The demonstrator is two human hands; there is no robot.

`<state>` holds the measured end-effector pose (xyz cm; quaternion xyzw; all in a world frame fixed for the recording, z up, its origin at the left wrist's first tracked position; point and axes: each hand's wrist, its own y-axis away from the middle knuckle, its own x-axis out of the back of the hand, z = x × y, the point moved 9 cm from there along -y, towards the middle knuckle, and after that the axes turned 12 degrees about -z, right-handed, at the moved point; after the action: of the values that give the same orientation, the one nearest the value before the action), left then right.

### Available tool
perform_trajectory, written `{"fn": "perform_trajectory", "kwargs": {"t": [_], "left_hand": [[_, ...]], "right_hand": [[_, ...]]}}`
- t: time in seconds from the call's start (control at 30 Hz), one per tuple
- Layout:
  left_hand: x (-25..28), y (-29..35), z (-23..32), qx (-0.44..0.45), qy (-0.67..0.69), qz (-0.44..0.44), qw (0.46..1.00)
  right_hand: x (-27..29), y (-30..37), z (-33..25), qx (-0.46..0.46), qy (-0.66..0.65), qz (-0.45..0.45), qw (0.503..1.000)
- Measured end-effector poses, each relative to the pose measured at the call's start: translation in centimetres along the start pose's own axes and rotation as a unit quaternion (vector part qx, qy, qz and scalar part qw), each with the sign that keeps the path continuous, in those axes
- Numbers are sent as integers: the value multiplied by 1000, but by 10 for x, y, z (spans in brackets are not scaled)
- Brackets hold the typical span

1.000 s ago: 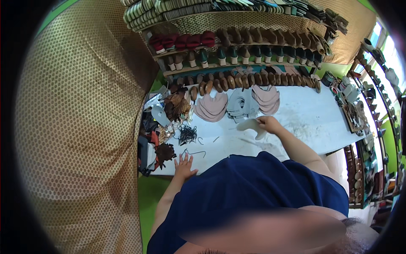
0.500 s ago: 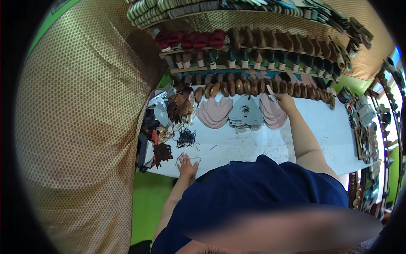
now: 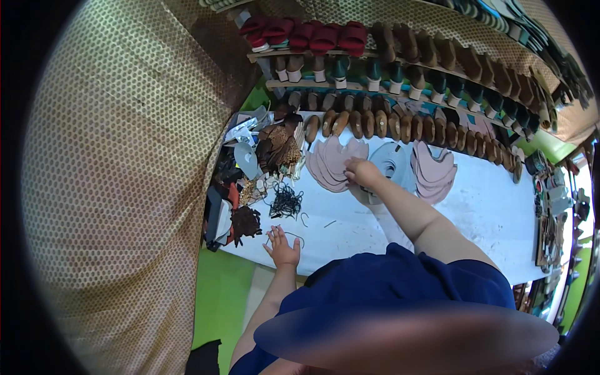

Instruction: Aligning and joining shoe upper parts on a production workbench.

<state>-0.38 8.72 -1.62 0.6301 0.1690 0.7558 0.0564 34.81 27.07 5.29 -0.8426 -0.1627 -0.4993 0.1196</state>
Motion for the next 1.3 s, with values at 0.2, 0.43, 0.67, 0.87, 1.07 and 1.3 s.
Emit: {"fn": "perform_trajectory", "kwargs": {"t": [0.2,0.43,0.67,0.87,1.07,1.3], "left_hand": [[-4,-1,-4,4,1,-15,1000],[-5,-4,-3,-5,-5,-18,1000],[-1,-3,3,-3,-10,-43,999],[0,-1,2,5,-2,-48,999],[1,-2,4,4,-3,-51,999],[-1,-2,1,3,-2,-43,999]], "right_hand": [[-49,-41,-10,20,75,-163,984],[-47,-58,7,-39,58,-149,986],[41,-75,61,-195,-173,88,961],[82,-97,58,-162,-114,122,973],[54,-104,41,-95,-64,-14,993],[49,-92,-2,-22,11,-72,997]]}}
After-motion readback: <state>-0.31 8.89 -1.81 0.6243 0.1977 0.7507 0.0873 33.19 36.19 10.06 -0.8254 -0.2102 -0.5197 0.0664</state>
